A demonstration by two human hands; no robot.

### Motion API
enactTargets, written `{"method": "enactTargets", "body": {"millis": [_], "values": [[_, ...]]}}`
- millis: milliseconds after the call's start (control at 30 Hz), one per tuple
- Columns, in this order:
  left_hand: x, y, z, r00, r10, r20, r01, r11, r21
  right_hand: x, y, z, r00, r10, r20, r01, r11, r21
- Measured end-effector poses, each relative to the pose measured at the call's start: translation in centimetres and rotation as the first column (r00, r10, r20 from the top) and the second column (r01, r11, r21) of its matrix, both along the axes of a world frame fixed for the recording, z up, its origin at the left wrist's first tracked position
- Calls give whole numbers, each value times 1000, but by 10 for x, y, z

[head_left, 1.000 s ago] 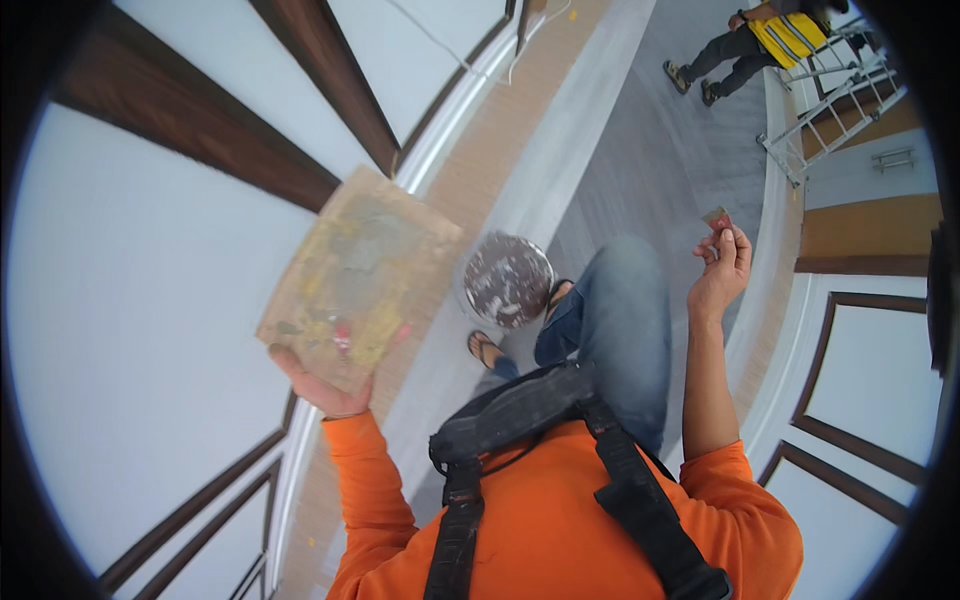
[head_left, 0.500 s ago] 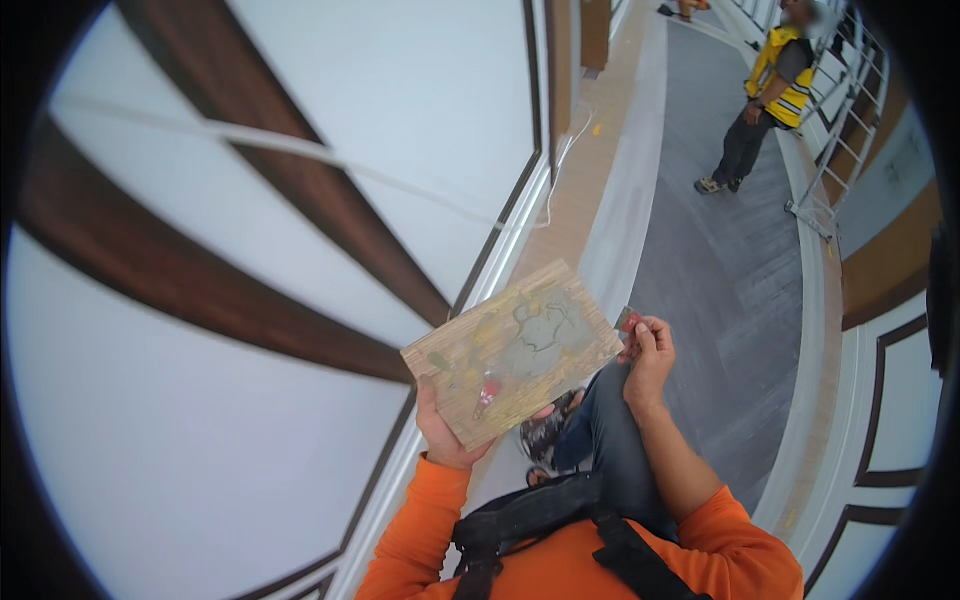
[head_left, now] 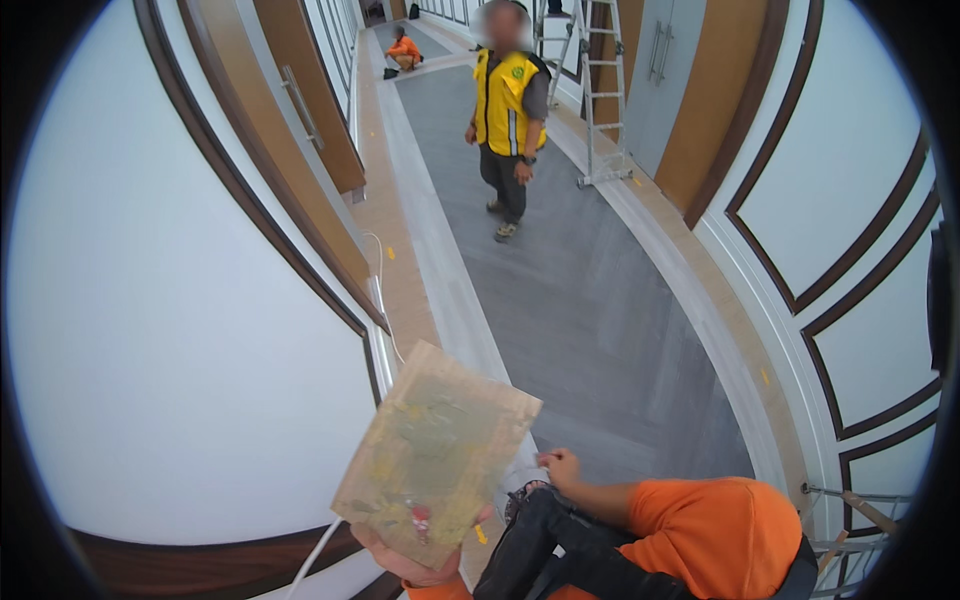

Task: The person applies a reddish substance from a palette to the edges of dark brown wall trim using a small tool. They move along the wall, treating multiple trim sections and occasionally interacting with a coworker.

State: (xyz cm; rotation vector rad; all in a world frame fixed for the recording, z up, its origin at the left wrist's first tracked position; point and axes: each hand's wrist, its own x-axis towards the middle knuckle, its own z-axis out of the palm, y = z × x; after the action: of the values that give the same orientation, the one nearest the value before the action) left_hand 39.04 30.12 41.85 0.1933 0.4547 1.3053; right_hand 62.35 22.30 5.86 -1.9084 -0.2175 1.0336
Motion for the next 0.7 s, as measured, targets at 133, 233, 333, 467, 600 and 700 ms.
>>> {"method": "enactTargets", "body": {"millis": [133,233,333,467,600,700], "values": [[48,1,94,1000,16,10,-16,998,52,122,12,57,959,92,267,-76,995,-71],[76,-4,166,998,31,48,-36,993,117,210,73,147,951,157,267,-143,987,-72],[89,-29,198,993,44,107,-64,980,190,227,142,246,937,164,309,-194,979,66],[4,-33,217,962,207,-179,-207,978,21,131,206,307,955,154,252,-224,935,277],[-10,-47,246,893,273,-357,-218,958,187,87,233,459,921,340,192,-389,832,395],[-3,-57,296,963,224,-148,-210,972,100,81,271,566,816,392,425,-571,662,486]]}}
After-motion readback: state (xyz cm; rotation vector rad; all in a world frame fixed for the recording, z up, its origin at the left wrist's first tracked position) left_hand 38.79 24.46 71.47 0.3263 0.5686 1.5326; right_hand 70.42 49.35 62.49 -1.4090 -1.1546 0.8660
